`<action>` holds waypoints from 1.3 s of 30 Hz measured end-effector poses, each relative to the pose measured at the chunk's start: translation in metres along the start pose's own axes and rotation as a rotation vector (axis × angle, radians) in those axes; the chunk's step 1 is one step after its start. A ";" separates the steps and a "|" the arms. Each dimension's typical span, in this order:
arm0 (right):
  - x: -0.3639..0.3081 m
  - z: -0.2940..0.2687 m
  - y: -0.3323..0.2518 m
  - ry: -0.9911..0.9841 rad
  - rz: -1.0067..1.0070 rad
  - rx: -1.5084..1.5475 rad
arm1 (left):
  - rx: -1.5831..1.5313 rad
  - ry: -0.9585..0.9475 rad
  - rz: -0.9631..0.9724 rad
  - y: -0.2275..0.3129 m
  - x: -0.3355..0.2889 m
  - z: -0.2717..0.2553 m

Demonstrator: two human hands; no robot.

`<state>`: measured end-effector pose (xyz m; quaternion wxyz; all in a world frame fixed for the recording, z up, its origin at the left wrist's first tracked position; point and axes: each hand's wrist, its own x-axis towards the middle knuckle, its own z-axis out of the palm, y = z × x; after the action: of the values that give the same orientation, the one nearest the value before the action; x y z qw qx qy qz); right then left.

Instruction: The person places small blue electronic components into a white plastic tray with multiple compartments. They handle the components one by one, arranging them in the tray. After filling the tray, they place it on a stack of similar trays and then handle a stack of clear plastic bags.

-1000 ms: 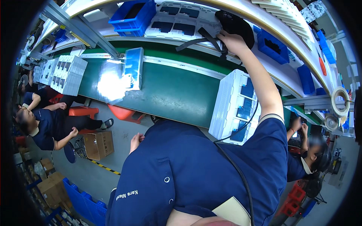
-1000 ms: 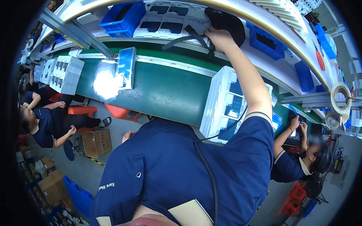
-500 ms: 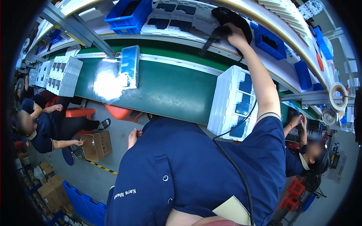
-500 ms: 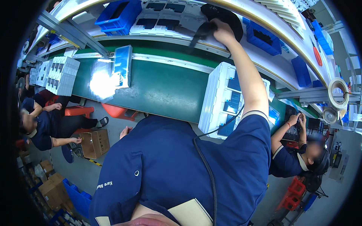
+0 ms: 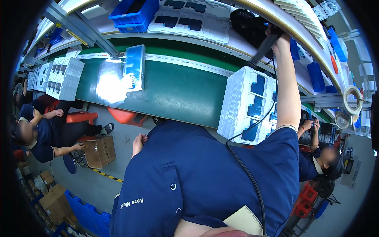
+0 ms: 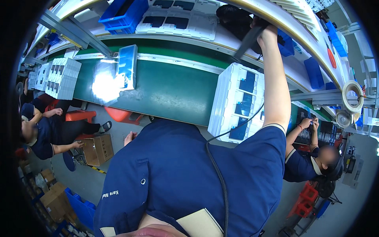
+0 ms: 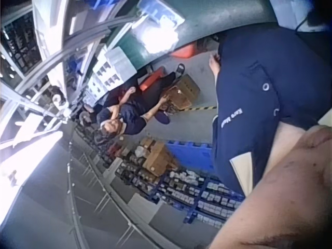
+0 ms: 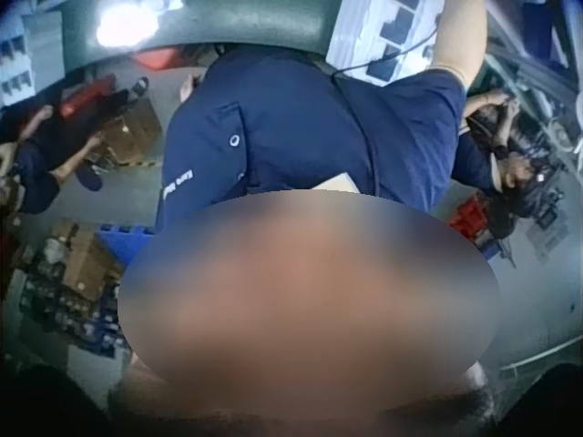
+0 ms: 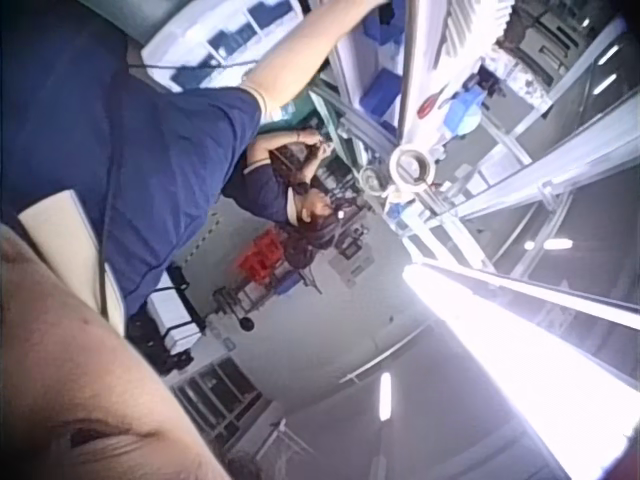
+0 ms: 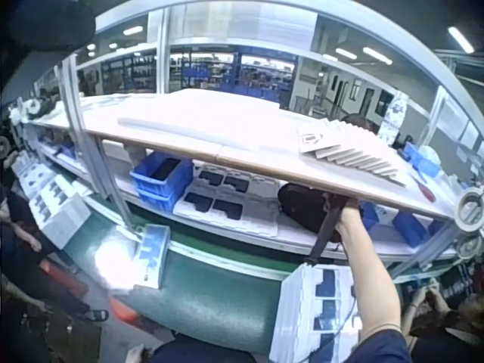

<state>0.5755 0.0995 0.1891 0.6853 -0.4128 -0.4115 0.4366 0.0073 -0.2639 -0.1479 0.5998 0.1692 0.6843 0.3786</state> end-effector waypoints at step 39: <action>-0.679 0.029 -0.106 1.050 0.642 -0.676 | 0.651 -0.335 -0.165 -0.002 0.129 -0.153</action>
<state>0.3861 -0.5613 0.1582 0.4648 -0.8605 0.0027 0.2086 -0.1660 -0.2247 -0.2393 0.6466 0.3550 0.6726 0.0585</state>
